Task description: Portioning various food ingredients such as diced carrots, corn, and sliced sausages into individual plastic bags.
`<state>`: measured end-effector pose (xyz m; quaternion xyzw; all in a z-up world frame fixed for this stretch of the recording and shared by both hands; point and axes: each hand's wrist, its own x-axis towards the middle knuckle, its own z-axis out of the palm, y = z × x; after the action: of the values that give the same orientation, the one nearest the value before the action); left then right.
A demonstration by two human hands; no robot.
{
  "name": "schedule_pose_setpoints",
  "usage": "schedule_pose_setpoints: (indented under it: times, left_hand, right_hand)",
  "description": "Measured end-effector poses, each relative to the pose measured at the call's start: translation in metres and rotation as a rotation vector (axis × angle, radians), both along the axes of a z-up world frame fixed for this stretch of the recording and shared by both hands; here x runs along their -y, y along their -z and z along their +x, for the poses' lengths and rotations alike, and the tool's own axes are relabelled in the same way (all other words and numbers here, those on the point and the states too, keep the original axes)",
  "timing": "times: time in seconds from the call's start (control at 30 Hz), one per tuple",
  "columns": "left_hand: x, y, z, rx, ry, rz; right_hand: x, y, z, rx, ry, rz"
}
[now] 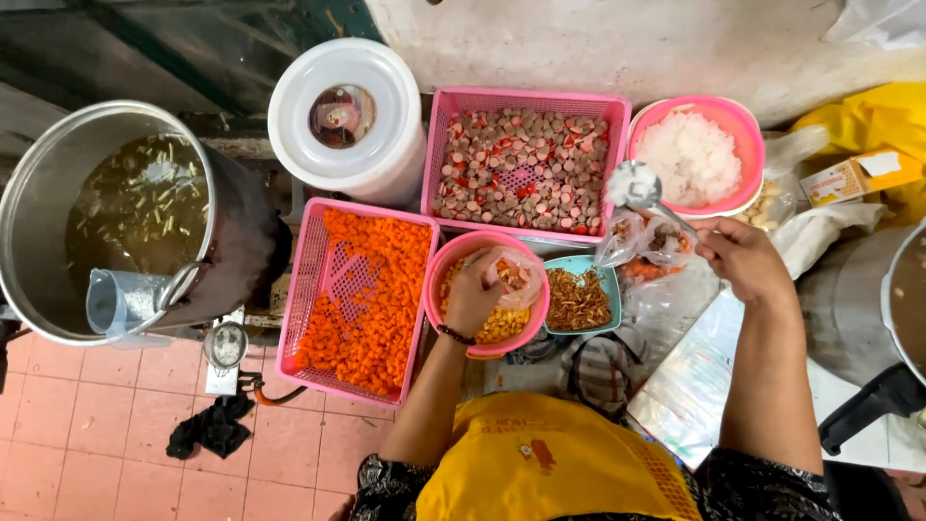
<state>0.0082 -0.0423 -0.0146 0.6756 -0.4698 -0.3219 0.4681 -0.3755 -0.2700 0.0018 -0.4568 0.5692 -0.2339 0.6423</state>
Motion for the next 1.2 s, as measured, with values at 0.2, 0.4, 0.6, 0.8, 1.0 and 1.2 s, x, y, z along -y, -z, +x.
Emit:
schedule_pose_setpoints:
  times: [0.2, 0.4, 0.6, 0.8, 1.0, 1.2]
  left_hand:
    - [-0.008, -0.008, 0.000, 0.018, 0.005, -0.054]
    - [-0.030, 0.003, 0.006, 0.037, -0.029, 0.030]
    - [-0.044, -0.002, 0.002, 0.107, -0.060, 0.011]
    - [-0.051, 0.012, 0.001, 0.237, -0.060, 0.028]
    - [-0.046, 0.021, -0.002, 0.413, 0.057, 0.090]
    - [-0.047, 0.051, 0.005, 0.399, 0.105, -0.004]
  right_hand:
    - [-0.096, -0.040, 0.078, -0.048, -0.347, -0.246]
    - [-0.136, -0.061, 0.086, -0.513, -0.421, -0.738]
    - [-0.130, 0.045, 0.060, -0.977, -0.522, -0.617]
    - [-0.129, 0.081, 0.032, -0.593, -0.375, -0.388]
    - [-0.140, 0.086, 0.012, -0.441, -0.197, -0.267]
    - [-0.162, 0.071, 0.016, -0.503, -0.108, -0.334]
